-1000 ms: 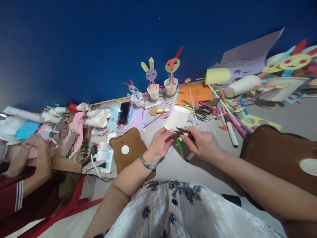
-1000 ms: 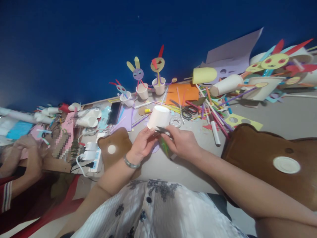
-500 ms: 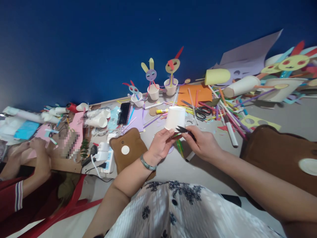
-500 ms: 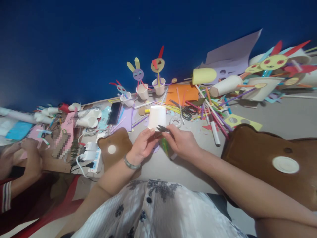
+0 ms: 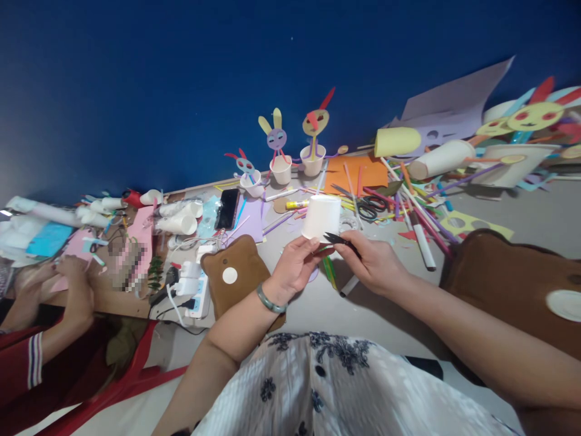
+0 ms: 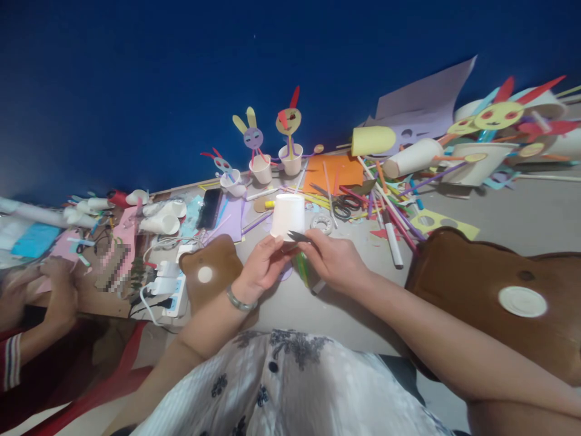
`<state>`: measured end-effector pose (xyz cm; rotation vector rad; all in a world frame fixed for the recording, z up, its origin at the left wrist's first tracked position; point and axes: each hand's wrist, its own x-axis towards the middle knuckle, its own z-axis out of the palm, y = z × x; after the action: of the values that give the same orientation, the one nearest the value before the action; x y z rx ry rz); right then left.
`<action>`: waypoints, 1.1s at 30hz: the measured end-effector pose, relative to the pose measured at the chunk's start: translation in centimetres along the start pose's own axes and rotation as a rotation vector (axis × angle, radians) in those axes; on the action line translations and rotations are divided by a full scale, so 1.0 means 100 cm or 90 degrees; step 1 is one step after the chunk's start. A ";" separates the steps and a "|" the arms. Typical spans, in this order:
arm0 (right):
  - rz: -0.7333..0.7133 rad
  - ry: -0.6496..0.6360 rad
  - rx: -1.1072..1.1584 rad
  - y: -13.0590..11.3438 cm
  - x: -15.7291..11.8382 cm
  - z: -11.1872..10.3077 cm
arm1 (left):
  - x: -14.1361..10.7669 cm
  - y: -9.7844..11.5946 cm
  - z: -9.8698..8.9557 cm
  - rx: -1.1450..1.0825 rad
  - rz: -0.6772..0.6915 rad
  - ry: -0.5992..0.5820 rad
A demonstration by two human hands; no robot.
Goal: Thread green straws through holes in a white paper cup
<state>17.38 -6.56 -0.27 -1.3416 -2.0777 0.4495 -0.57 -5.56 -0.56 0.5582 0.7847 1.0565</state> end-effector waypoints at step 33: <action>0.022 0.005 0.121 0.001 0.005 -0.003 | 0.001 0.002 -0.003 0.043 0.010 0.015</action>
<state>17.56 -6.11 0.06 -1.2657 -1.9540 0.6387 -0.90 -5.42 -0.67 0.6122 0.8398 1.0557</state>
